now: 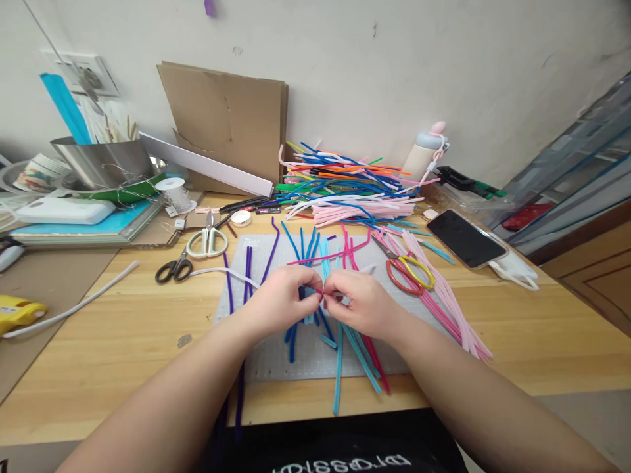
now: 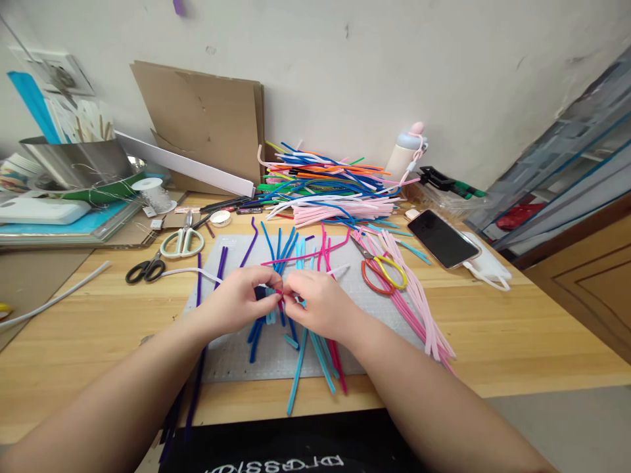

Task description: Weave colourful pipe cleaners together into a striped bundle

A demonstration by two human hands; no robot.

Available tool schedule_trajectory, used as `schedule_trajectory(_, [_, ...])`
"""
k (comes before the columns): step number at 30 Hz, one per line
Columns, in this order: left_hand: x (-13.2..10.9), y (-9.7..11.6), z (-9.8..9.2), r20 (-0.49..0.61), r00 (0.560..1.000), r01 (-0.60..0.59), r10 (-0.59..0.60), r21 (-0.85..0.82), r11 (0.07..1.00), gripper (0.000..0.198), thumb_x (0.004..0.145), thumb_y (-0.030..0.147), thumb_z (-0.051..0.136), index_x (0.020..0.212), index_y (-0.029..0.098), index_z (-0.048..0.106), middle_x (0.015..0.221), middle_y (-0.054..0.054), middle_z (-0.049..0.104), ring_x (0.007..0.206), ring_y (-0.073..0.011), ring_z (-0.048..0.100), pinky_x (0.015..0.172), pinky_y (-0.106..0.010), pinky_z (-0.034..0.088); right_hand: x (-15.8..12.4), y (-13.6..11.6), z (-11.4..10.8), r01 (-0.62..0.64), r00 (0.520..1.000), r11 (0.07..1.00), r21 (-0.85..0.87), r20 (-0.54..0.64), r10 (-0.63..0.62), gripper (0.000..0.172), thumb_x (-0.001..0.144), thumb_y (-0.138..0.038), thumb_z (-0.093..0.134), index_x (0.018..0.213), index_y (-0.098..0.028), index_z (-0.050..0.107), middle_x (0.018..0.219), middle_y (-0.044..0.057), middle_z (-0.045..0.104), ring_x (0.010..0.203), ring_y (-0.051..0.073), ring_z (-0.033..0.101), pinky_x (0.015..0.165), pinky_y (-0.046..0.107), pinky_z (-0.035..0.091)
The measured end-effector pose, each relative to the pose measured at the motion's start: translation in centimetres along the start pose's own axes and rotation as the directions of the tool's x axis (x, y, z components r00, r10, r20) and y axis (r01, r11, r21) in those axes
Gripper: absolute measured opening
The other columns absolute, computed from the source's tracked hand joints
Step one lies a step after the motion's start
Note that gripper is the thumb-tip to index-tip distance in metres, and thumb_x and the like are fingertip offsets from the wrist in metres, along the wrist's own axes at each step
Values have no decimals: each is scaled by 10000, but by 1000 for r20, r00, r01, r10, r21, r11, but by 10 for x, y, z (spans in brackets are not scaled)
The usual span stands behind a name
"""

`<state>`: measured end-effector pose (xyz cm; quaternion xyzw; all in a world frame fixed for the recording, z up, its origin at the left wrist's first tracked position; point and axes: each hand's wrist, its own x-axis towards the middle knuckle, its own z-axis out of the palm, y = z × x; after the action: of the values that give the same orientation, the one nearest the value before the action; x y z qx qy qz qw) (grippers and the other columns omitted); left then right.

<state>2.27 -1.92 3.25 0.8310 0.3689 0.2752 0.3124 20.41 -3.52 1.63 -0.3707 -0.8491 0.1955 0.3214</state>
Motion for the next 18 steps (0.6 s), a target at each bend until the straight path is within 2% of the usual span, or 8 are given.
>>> schedule_trajectory(4, [0, 0, -1, -58, 997, 39, -41, -43, 998, 75, 720, 162, 527, 750, 171, 595, 735, 23, 622, 692, -119, 547, 644, -221, 403, 3, -1, -5, -53, 999, 996, 65, -5, 53, 53, 790, -148, 512, 829, -181, 528, 783, 13, 572, 715, 132, 523, 651, 249, 406])
schedule_trajectory(7, [0, 1, -4, -80, 995, 51, -56, -61, 997, 59, 730, 180, 528, 749, 170, 583, 715, 24, 599, 683, -119, 537, 631, -223, 403, 4, -2, -7, -60, 998, 993, 104, -1, 60, 44, 825, -173, 500, 829, -177, 544, 785, 17, 585, 727, 134, 535, 665, 254, 413])
schedule_trajectory(10, [0, 1, -6, -95, 994, 50, -59, -86, 995, 66, 734, 166, 520, 764, 168, 579, 745, 14, 602, 713, -124, 549, 665, -232, 418, 4, -2, -8, -45, 999, 985, 165, 2, 46, 91, 852, -165, 476, 830, -171, 563, 783, 17, 600, 727, 127, 551, 670, 247, 419])
schedule_trajectory(14, [-1, 1, -7, -136, 990, 22, -41, -137, 990, 122, 733, 139, 514, 828, 171, 583, 825, -4, 626, 799, -136, 576, 755, -251, 440, 3, 0, -7, -65, 994, 983, 175, -74, 79, 77, 845, -185, 513, 876, -167, 581, 792, 20, 610, 712, 125, 550, 642, 238, 419])
schedule_trajectory(18, [0, 1, -7, -105, 994, 20, -35, -142, 990, 86, 771, 207, 543, 825, 171, 599, 821, -16, 638, 800, -148, 585, 763, -271, 448, 3, 3, -6, -61, 992, 987, 149, -103, 77, 78, 846, -202, 525, 835, -165, 592, 748, 17, 601, 671, 119, 527, 615, 235, 402])
